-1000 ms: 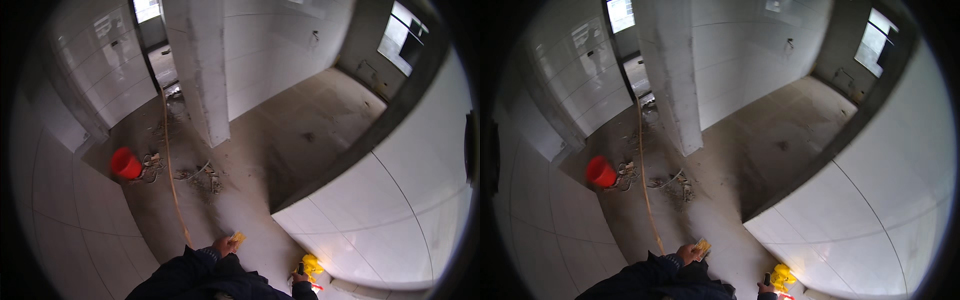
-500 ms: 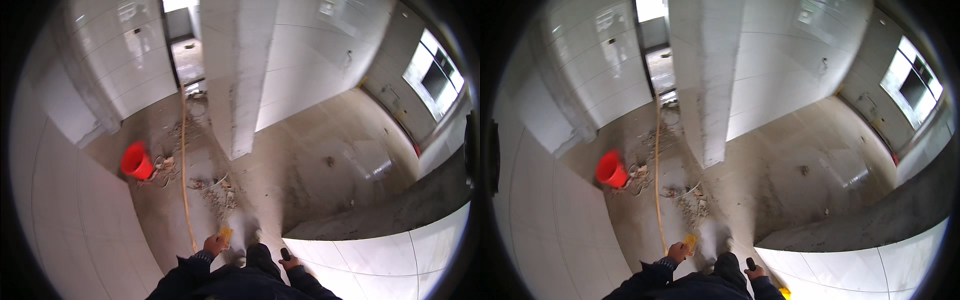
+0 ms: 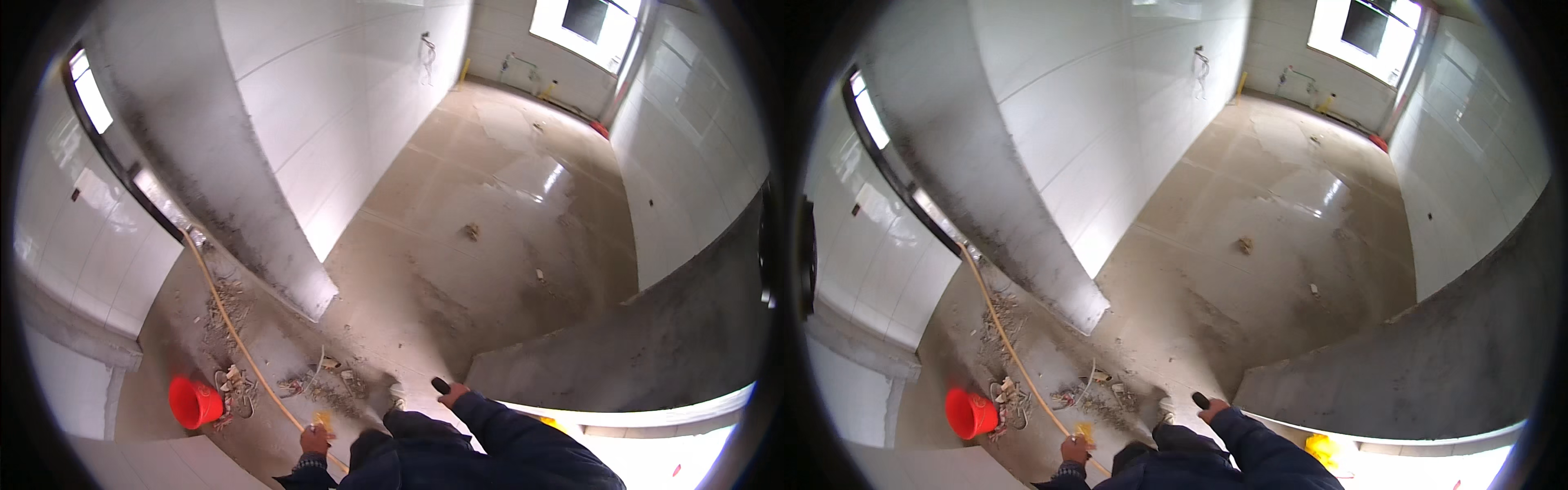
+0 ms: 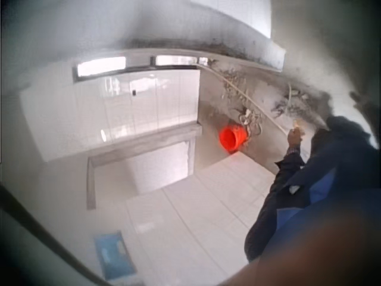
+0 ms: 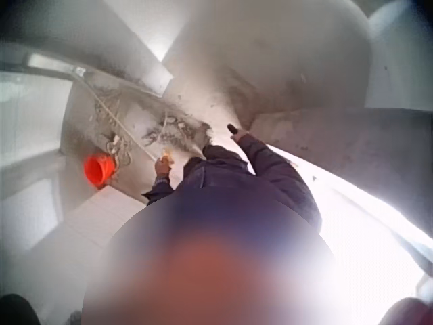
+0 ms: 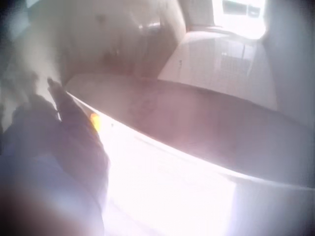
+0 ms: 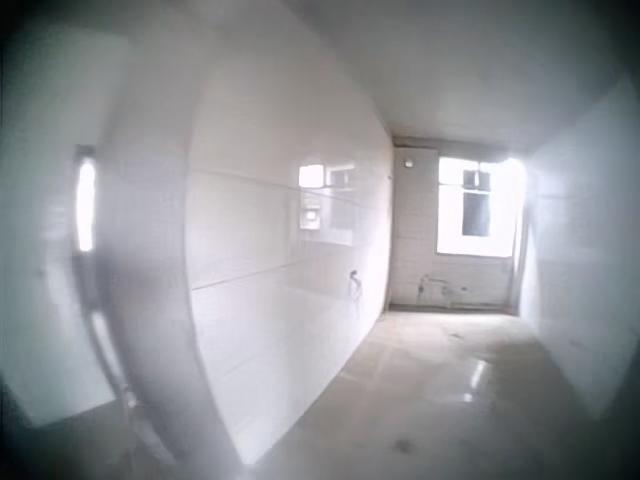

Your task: The person walks to a window and uses a screwdriver to secure a metal frame along the window sill. They repeatedly insert and tighten screws along the frame's edge while holding the frame in place.

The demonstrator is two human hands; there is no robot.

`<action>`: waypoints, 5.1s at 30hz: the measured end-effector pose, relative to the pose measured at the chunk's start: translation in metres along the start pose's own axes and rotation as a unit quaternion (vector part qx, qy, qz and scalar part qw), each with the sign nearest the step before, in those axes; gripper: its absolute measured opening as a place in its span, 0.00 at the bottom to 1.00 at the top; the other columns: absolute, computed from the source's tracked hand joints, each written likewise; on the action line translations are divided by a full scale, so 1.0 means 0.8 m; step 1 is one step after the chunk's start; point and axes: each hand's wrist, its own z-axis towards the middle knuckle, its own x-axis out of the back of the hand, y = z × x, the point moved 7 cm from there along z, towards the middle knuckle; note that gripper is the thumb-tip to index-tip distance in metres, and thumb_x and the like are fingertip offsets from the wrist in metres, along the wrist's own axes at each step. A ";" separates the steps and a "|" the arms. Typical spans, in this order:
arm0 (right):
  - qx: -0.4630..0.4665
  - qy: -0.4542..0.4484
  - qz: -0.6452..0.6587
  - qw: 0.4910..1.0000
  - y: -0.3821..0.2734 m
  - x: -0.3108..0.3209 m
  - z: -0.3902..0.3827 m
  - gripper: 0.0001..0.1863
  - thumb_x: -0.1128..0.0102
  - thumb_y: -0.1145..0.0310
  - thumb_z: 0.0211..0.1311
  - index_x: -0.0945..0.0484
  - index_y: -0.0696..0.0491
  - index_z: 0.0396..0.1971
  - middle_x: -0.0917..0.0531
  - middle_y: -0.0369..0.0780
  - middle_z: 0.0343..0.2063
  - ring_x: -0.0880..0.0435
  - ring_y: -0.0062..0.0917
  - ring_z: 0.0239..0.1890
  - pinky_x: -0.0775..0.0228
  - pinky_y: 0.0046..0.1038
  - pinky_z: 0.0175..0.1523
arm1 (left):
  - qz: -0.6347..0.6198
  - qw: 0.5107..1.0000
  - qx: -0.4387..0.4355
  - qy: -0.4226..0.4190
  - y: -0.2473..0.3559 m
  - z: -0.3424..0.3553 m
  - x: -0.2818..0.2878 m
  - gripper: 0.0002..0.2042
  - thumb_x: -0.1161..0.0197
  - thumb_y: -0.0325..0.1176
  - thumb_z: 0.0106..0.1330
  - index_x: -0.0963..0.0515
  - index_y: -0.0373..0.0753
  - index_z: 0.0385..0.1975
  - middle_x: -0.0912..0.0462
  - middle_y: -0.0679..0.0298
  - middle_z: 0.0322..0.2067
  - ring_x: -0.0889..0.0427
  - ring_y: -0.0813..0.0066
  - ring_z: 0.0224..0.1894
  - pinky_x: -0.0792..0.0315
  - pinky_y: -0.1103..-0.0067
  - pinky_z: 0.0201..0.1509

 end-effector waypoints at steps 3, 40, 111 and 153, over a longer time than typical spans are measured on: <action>0.038 -0.007 0.014 0.999 -0.075 0.031 0.014 0.28 0.32 0.48 0.49 0.15 0.56 0.42 0.13 0.55 0.38 0.14 0.50 0.45 0.21 0.45 0.52 | 0.008 0.999 0.027 0.043 0.009 0.040 0.013 0.15 0.47 0.36 0.75 0.25 0.28 0.34 0.16 0.53 0.23 0.12 0.65 0.21 0.22 0.71 0.16; -0.329 0.133 0.247 0.902 -0.051 0.328 0.284 0.29 0.26 0.51 0.46 0.14 0.58 0.43 0.12 0.51 0.35 0.11 0.44 0.42 0.21 0.40 0.49 | 0.396 0.864 -0.263 -0.164 0.544 0.607 -0.403 0.19 0.37 0.43 0.61 0.16 0.27 0.32 0.14 0.45 0.24 0.11 0.56 0.26 0.17 0.63 0.32; -0.346 0.145 0.285 0.882 0.166 1.430 1.148 0.28 0.24 0.51 0.49 0.15 0.57 0.44 0.11 0.50 0.36 0.12 0.43 0.43 0.21 0.39 0.51 | 0.431 0.856 -0.146 -0.244 1.508 1.045 -1.540 0.15 0.39 0.37 0.61 0.14 0.29 0.35 0.12 0.47 0.27 0.10 0.60 0.25 0.15 0.67 0.34; -0.338 0.294 0.383 0.808 0.546 2.151 1.530 0.26 0.29 0.50 0.55 0.17 0.51 0.49 0.12 0.51 0.43 0.13 0.45 0.49 0.23 0.39 0.55 | 0.495 0.786 -0.242 -0.282 1.955 1.080 -2.397 0.16 0.37 0.43 0.60 0.12 0.36 0.34 0.12 0.51 0.26 0.11 0.54 0.31 0.18 0.63 0.41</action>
